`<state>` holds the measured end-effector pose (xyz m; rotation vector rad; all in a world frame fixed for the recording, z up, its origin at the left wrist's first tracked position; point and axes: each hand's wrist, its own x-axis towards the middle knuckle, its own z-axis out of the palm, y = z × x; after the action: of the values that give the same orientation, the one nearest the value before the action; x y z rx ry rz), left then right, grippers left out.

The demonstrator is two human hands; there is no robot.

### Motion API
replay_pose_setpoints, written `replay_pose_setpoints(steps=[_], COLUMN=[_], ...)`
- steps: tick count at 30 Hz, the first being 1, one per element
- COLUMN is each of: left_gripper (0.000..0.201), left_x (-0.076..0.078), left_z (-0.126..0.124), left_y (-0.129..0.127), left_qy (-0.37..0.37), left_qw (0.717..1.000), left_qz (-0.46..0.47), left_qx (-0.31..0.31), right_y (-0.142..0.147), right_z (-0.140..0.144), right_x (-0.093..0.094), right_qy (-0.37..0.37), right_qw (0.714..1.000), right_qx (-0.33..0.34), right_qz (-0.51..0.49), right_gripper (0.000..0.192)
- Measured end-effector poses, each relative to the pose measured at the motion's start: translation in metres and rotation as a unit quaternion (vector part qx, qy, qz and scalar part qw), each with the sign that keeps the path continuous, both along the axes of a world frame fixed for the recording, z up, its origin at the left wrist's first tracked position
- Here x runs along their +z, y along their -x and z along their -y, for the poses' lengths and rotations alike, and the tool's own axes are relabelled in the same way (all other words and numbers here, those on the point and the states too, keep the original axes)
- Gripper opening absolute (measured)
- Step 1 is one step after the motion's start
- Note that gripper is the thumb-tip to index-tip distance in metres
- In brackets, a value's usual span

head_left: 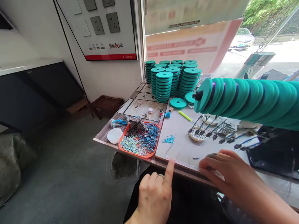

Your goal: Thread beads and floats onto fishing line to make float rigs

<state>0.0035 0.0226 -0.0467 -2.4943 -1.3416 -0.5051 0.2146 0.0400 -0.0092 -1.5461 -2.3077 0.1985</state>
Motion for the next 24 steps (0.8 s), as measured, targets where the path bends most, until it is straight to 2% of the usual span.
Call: replay_pose_setpoints(steps=[4, 17, 24], left_gripper=[0.063, 0.053, 0.051], left_x=[0.0, -0.003, -0.005], left_z=[-0.002, -0.006, -0.007], left_y=[0.0, 0.004, 0.005], left_qy=[-0.016, -0.027, -0.031], left_qw=[1.0, 1.0, 0.999], left_qz=[0.005, -0.006, -0.012], left_qx=[-0.002, -0.004, -0.002], right_y=[-0.016, -0.016, -0.02], right_z=[0.009, 0.006, 0.008], right_x=[0.003, 0.022, 0.021], right_qy=[-0.023, 0.039, 0.077], right_qw=[0.999, 0.994, 0.99], right_qx=[0.002, 0.011, 0.009], right_qz=[0.038, 0.101, 0.117], right_gripper=[0.023, 0.022, 0.021])
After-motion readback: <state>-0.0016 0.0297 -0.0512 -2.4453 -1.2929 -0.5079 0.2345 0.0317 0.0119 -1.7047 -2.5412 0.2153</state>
